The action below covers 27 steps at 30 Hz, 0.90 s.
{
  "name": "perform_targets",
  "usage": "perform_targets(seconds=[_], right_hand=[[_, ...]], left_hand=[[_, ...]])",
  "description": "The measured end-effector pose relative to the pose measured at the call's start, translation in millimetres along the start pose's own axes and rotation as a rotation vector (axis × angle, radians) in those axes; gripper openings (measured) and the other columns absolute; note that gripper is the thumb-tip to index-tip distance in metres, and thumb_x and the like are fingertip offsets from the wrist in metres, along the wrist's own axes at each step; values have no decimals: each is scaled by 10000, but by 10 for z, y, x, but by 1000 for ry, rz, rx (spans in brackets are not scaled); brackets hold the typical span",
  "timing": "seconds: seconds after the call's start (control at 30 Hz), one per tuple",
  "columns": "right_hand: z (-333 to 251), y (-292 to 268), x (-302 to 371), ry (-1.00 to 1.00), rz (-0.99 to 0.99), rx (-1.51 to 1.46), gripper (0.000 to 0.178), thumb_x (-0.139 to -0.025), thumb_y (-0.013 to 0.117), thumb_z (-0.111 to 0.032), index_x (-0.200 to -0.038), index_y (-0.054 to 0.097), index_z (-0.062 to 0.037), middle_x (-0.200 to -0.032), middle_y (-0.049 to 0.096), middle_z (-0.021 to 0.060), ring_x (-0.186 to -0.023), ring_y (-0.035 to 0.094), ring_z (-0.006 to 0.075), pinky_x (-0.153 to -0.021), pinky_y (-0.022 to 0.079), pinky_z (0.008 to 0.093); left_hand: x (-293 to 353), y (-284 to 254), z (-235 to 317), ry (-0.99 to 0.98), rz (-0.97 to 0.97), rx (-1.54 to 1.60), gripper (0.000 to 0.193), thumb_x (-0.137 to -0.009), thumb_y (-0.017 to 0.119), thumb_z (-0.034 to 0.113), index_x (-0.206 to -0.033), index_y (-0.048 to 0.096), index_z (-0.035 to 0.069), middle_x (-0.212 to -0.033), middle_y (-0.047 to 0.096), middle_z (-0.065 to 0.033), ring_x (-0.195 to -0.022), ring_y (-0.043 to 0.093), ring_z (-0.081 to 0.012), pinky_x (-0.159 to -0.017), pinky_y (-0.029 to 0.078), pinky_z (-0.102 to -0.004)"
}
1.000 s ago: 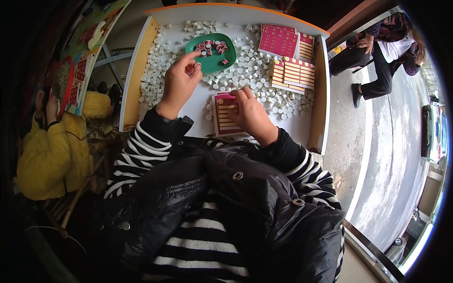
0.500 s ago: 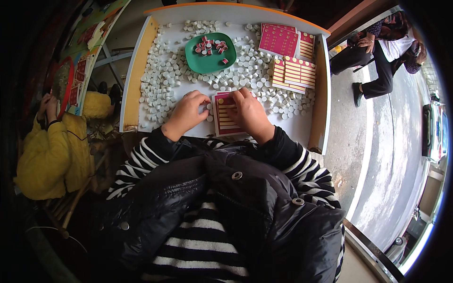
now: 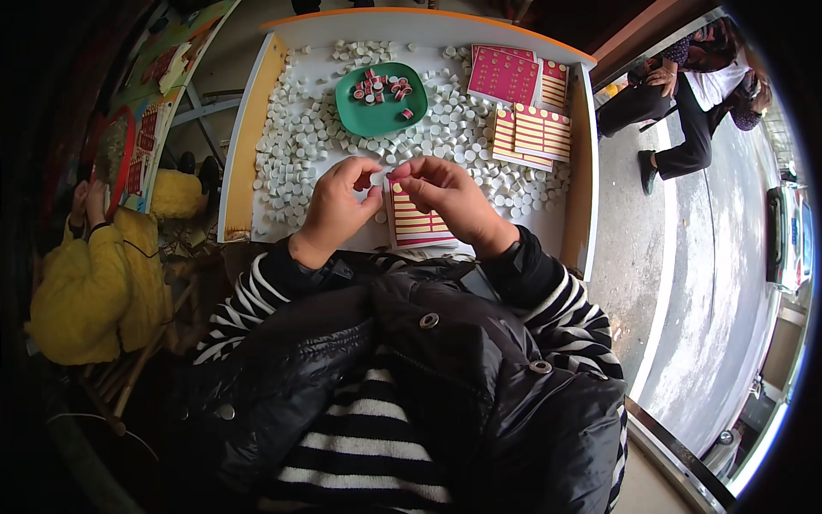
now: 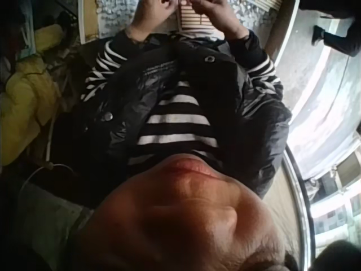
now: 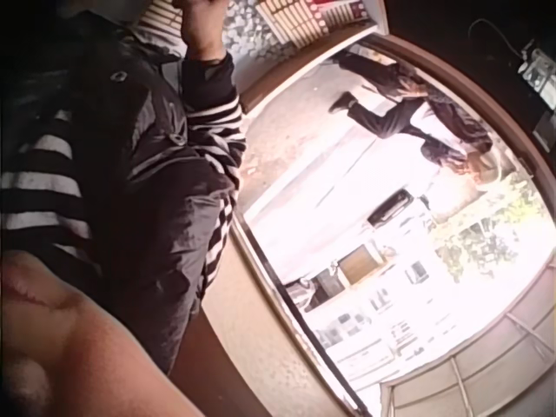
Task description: Assembling small plastic shoe components into a tray on a workspace table.
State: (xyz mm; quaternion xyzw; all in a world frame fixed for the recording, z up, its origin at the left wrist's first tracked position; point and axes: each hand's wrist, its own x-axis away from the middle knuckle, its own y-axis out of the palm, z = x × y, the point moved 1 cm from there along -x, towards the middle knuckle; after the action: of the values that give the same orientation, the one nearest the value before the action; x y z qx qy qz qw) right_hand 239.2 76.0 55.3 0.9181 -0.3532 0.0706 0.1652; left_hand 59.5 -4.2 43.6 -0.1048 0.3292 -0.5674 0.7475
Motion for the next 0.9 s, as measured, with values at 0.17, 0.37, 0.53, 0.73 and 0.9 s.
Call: perform_targets(seconds=[0.17,0.37,0.53,0.73,0.9], right_hand=[[59,19,-41,125,-93,-250,201,-939,576,-97,-1123,599,-19,-933,595,-21,-718,474,34,-636,402,167],[56,59,-54,119,-90,-232,206,-940,572,-97,-1128,604,-20,-940,599,-25,-707,468,28,-630,403,160],[38,74,-40,87,-115,-182,209,-939,574,-98,-1132,604,-23,-943,602,-29,-711,484,30,-641,419,166],[100,56,-30,-88,73,281,204,-904,618,-101,-1084,598,-8,-923,592,10,-747,555,86,-681,472,219],[164,-104,64,-352,254,981,295,-794,701,-102,-1046,587,2,-933,582,116,-813,635,265,-729,524,331]], left_hand=[[-24,12,51,25,12,1,272,-724,669,-40,-977,597,28,-849,627,-92,-711,623,-209,-649,509,-317],[-21,14,36,54,21,5,270,-725,670,-44,-975,598,31,-853,629,-92,-715,624,-212,-646,511,-317],[-17,11,54,60,35,33,295,-744,658,-38,-1024,607,37,-836,623,-85,-706,620,-207,-648,511,-306],[-106,67,16,23,82,15,293,-758,635,-2,-1046,613,46,-829,625,-112,-731,620,-270,-665,514,-358],[-397,-29,-175,-47,145,19,298,-747,634,-9,-1037,615,56,-816,603,-103,-737,605,-278,-699,507,-377]])
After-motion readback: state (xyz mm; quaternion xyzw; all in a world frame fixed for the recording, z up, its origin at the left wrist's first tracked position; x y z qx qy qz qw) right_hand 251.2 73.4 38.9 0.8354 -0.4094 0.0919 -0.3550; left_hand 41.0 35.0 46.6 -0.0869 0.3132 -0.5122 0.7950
